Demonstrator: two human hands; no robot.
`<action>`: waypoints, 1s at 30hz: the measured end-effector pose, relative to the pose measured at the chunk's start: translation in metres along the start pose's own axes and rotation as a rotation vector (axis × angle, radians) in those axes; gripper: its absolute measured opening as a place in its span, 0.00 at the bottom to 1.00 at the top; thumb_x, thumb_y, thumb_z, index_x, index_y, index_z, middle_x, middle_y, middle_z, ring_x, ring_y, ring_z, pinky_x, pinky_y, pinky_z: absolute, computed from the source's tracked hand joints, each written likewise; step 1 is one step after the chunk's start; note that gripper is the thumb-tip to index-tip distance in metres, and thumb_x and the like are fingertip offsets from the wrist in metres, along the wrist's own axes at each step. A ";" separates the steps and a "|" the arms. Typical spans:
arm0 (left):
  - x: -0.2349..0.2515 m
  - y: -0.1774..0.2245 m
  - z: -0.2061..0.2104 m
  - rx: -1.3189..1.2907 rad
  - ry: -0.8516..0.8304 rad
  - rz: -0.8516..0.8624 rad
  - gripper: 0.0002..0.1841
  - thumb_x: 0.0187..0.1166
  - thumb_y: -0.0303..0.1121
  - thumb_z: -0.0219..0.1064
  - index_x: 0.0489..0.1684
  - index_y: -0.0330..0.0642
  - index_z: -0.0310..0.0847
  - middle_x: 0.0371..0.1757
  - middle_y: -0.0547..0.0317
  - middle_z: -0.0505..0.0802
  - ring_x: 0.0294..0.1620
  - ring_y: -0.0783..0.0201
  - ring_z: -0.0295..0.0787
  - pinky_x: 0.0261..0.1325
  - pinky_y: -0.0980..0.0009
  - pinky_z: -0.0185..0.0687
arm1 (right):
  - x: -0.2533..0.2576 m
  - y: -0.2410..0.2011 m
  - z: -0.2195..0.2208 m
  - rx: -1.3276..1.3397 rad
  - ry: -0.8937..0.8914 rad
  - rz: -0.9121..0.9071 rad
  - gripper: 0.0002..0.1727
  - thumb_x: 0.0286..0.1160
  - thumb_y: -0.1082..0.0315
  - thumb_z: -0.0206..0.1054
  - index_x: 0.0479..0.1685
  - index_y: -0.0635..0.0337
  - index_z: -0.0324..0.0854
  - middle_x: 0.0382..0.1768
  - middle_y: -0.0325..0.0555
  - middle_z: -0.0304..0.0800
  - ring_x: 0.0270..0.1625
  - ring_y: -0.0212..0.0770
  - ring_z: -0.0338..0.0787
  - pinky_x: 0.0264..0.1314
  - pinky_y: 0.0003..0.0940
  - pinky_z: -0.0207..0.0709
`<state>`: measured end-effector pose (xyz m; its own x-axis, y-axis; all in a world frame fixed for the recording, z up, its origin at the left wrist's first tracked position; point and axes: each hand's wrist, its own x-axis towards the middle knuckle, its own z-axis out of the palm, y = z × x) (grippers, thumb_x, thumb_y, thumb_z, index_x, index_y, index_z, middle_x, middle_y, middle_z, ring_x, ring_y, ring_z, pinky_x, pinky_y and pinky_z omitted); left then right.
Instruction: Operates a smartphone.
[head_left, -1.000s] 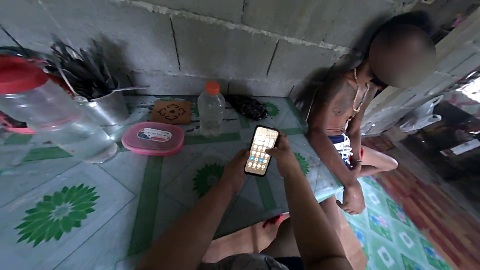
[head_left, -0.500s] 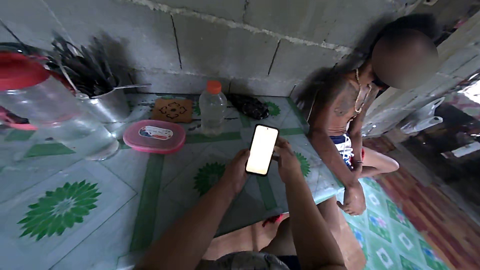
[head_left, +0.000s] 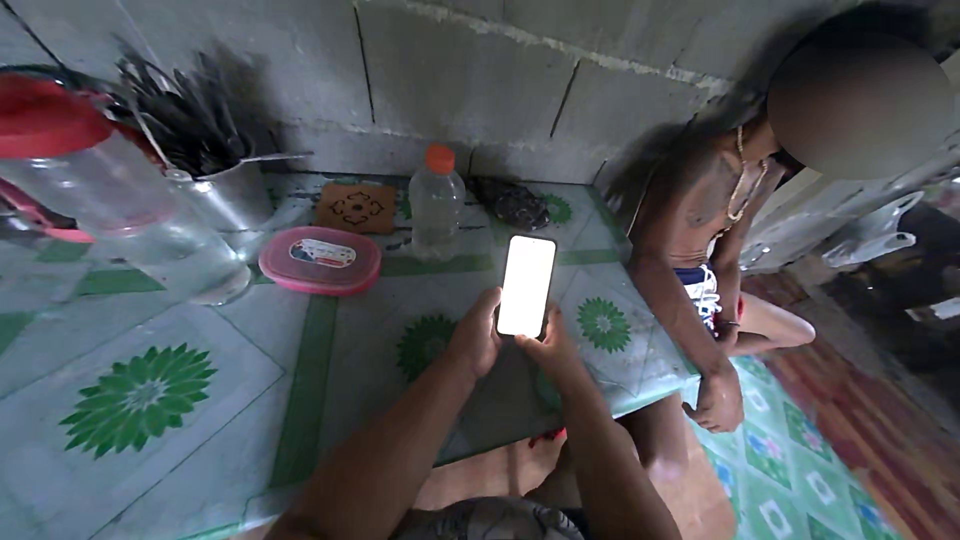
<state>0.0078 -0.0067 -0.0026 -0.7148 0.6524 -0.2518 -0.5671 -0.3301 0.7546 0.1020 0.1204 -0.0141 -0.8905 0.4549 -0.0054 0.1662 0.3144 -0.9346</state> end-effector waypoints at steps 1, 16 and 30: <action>0.001 0.000 -0.001 0.000 0.001 0.002 0.26 0.95 0.48 0.44 0.84 0.42 0.63 0.75 0.48 0.83 0.72 0.56 0.83 0.70 0.57 0.83 | -0.001 -0.001 -0.001 0.037 -0.015 0.004 0.56 0.62 0.63 0.77 0.91 0.68 0.44 0.83 0.65 0.65 0.80 0.45 0.76 0.79 0.38 0.76; -0.007 0.003 0.000 -0.004 -0.124 -0.016 0.34 0.94 0.56 0.30 0.88 0.43 0.57 0.76 0.48 0.82 0.71 0.55 0.85 0.68 0.54 0.85 | -0.005 0.013 -0.011 0.766 -0.105 -0.180 0.49 0.70 0.47 0.71 0.86 0.69 0.56 0.75 0.48 0.78 0.74 0.33 0.81 0.78 0.35 0.76; -0.011 0.001 0.003 0.082 -0.109 0.034 0.32 0.94 0.56 0.32 0.89 0.48 0.57 0.83 0.51 0.75 0.78 0.59 0.78 0.74 0.59 0.80 | -0.006 -0.002 -0.002 0.227 0.048 -0.092 0.55 0.57 0.74 0.72 0.92 0.65 0.44 0.85 0.61 0.63 0.79 0.40 0.76 0.76 0.34 0.78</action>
<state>0.0162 -0.0118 0.0024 -0.6819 0.7135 -0.1611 -0.5045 -0.2993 0.8098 0.1080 0.1191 -0.0110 -0.8756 0.4735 0.0956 -0.0189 0.1640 -0.9863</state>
